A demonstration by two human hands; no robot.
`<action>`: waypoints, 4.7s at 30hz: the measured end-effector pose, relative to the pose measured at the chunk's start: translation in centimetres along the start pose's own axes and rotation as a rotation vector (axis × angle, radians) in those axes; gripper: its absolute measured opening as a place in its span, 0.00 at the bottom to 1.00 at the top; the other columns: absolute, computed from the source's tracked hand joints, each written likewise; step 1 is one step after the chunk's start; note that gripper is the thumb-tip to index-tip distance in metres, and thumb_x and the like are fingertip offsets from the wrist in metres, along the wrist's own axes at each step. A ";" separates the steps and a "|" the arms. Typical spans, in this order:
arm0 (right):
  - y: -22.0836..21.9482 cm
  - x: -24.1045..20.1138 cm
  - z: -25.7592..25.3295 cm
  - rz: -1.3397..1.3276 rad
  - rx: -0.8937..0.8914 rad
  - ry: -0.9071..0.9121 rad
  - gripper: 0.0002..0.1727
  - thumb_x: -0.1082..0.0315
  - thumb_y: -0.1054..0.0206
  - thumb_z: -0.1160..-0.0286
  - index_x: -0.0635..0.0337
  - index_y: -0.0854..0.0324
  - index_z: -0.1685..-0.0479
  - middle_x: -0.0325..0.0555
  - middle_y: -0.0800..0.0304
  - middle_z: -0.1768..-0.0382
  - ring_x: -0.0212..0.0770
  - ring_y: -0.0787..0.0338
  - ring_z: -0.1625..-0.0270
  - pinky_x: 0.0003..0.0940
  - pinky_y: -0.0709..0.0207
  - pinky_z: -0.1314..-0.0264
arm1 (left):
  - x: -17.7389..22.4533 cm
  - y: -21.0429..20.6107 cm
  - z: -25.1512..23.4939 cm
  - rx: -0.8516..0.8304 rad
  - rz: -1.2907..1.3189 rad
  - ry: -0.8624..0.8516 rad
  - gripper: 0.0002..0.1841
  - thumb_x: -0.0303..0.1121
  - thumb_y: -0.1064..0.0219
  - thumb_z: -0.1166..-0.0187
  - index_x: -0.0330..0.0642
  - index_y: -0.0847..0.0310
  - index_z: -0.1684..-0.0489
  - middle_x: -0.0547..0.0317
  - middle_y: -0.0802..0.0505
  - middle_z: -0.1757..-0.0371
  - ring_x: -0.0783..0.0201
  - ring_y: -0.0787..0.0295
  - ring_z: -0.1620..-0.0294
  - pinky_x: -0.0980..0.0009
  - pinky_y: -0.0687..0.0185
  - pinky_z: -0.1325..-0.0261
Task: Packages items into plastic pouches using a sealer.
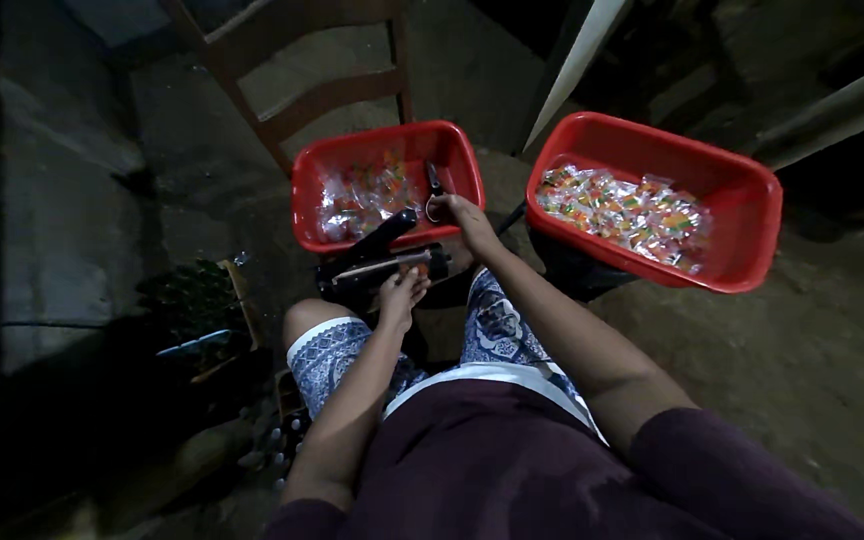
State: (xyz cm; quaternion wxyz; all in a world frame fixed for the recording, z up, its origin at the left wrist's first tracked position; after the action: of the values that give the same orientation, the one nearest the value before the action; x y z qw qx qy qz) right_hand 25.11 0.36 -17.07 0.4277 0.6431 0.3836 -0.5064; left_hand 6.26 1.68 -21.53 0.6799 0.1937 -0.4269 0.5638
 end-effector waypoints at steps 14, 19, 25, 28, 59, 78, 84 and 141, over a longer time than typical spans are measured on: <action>-6.0 -1.2 -3.7 1.023 -0.499 -0.285 0.34 0.41 0.57 0.07 0.59 0.15 0.34 0.65 0.10 0.40 0.67 0.13 0.33 0.71 0.25 0.33 | -3.0 0.9 -4.4 0.126 0.096 0.134 0.13 0.30 0.41 0.11 0.30 0.24 0.37 0.45 0.11 0.53 0.59 0.12 0.60 0.64 0.13 0.55; -6.1 2.4 -2.9 0.938 -0.414 -0.215 0.29 0.50 0.58 0.04 0.55 0.22 0.20 0.55 0.23 0.19 0.57 0.31 0.13 0.69 0.49 0.13 | -2.5 0.9 -4.1 0.142 0.071 0.162 0.15 0.32 0.39 0.12 0.32 0.26 0.34 0.45 0.12 0.51 0.60 0.13 0.60 0.66 0.13 0.56; -6.2 4.1 -2.6 0.911 -0.353 -0.192 0.28 0.52 0.59 0.04 0.48 0.26 0.15 0.52 0.30 0.14 0.58 0.41 0.08 0.77 0.61 0.13 | -2.4 0.7 -4.3 0.145 0.117 0.188 0.18 0.33 0.40 0.11 0.30 0.29 0.30 0.42 0.13 0.43 0.58 0.10 0.53 0.66 0.12 0.51; -6.1 4.5 -2.7 0.908 -0.333 -0.174 0.28 0.53 0.59 0.04 0.50 0.26 0.16 0.52 0.30 0.14 0.58 0.42 0.07 0.77 0.65 0.12 | -2.4 0.7 -4.2 0.145 0.140 0.190 0.18 0.33 0.38 0.11 0.31 0.28 0.31 0.44 0.12 0.45 0.60 0.10 0.54 0.67 0.12 0.51; -6.0 4.5 -2.8 0.873 -0.271 -0.153 0.27 0.50 0.56 0.05 0.50 0.19 0.22 0.48 0.19 0.21 0.54 0.31 0.12 0.74 0.64 0.11 | -2.5 0.7 -4.3 0.155 0.104 0.158 0.18 0.36 0.41 0.09 0.31 0.29 0.30 0.44 0.12 0.43 0.59 0.10 0.51 0.65 0.14 0.48; 0.3 -4.8 10.9 -0.235 0.019 -0.073 0.03 0.73 0.31 0.23 0.63 0.15 0.57 0.41 0.12 0.56 0.30 0.12 0.57 0.31 0.14 0.49 | 2.7 -2.3 8.0 -0.256 -0.211 -0.477 0.09 0.23 0.33 0.19 0.30 0.16 0.46 0.56 0.06 0.57 0.68 0.07 0.56 0.68 0.08 0.47; 1.1 -6.5 12.0 -0.178 0.009 -0.048 0.03 0.76 0.30 0.26 0.69 0.14 0.60 0.46 0.13 0.56 0.31 0.13 0.56 0.29 0.15 0.49 | 4.7 -3.3 8.6 -0.256 -0.347 -0.659 0.09 0.27 0.28 0.24 0.32 0.13 0.51 0.53 0.10 0.39 0.68 0.13 0.41 0.69 0.15 0.37; -4.1 13.9 -21.1 0.460 -0.234 -0.535 0.19 0.69 0.29 0.21 0.68 0.17 0.34 0.64 0.12 0.38 0.58 0.13 0.34 0.59 0.26 0.26 | 12.8 6.6 -13.8 0.008 -0.172 -0.291 0.13 0.29 0.38 0.12 0.33 0.19 0.37 0.49 0.10 0.43 0.62 0.11 0.47 0.65 0.14 0.41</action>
State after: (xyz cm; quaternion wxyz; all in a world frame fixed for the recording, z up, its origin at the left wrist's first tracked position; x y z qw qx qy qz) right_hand 30.82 22.40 -28.76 0.6860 0.5043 0.1587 -0.4999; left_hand 5.12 21.54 -20.49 0.6559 0.3118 -0.5006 0.4711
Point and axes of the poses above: each hand's wrist, its own z-axis away from the middle knuckle, its own y-axis out of the back of the hand, x = y × z, the point moved 2 cm from there along -z, towards the middle knuckle
